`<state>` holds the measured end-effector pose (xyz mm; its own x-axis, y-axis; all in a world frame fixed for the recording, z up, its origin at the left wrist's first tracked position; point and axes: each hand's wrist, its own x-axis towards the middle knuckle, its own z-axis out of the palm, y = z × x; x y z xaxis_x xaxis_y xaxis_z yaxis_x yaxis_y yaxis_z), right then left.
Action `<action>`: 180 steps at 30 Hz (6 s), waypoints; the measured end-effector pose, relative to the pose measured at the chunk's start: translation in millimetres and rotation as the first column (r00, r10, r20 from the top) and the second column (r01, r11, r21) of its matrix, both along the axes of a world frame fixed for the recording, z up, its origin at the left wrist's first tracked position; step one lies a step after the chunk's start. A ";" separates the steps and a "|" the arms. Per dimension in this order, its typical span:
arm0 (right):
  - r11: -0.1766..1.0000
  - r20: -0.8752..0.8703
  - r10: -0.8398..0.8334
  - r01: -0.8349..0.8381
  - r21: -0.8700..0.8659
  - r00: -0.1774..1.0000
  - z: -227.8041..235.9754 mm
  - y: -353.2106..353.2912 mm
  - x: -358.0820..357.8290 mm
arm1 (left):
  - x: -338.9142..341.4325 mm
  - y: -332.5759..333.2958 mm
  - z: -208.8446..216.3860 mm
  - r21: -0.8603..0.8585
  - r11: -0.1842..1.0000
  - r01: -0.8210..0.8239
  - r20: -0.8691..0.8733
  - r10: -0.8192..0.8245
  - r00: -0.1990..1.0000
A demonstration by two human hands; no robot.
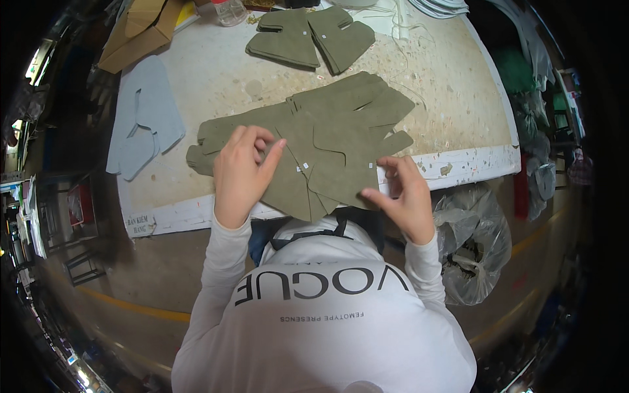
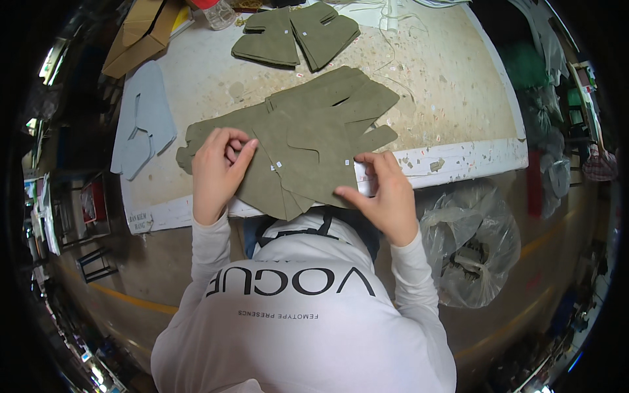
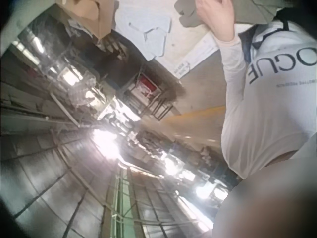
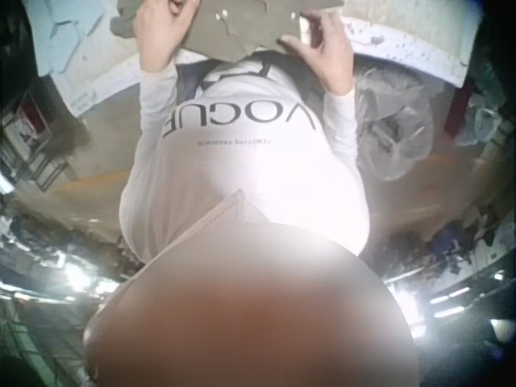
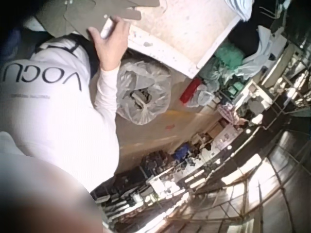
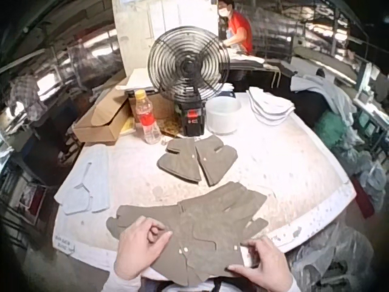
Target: The person writes on a paper, then walks to a table and places the paper down. They retrieve a bundle of olive-green fabric pieces from a plastic bag, untie it, and separate the pieces into two piles on the table. The person repeatedly picks up, inspects, and restacks the fabric pieces, aligning them by shape and size.
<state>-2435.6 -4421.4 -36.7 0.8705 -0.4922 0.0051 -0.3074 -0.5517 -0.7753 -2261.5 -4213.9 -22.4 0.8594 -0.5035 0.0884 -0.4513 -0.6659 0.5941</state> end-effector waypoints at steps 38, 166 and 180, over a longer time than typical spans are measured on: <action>0.954 0.236 0.289 -0.300 0.010 0.928 -13.2 9.7 56.9 | 11.6 -43.0 -22.0 0.288 0.747 0.600 0.078 -0.642 0.762; 0.954 0.136 0.287 -0.296 0.055 0.948 -9.5 11.6 -12.1 | -4.5 18.1 -1.8 -0.140 0.827 0.545 -0.149 -0.561 0.814; 0.818 0.486 -0.346 0.004 0.575 0.803 27.2 -30.7 6.5 | -46.9 35.5 -8.6 -0.490 0.870 -0.052 -0.409 -0.177 0.895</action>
<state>-2429.1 -4452.1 -9.6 0.6937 -0.7058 0.1433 0.2131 0.0112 -0.9770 -2308.4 -4178.4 -31.0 0.8347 -0.5495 -0.0371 -0.1064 -0.2269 0.9681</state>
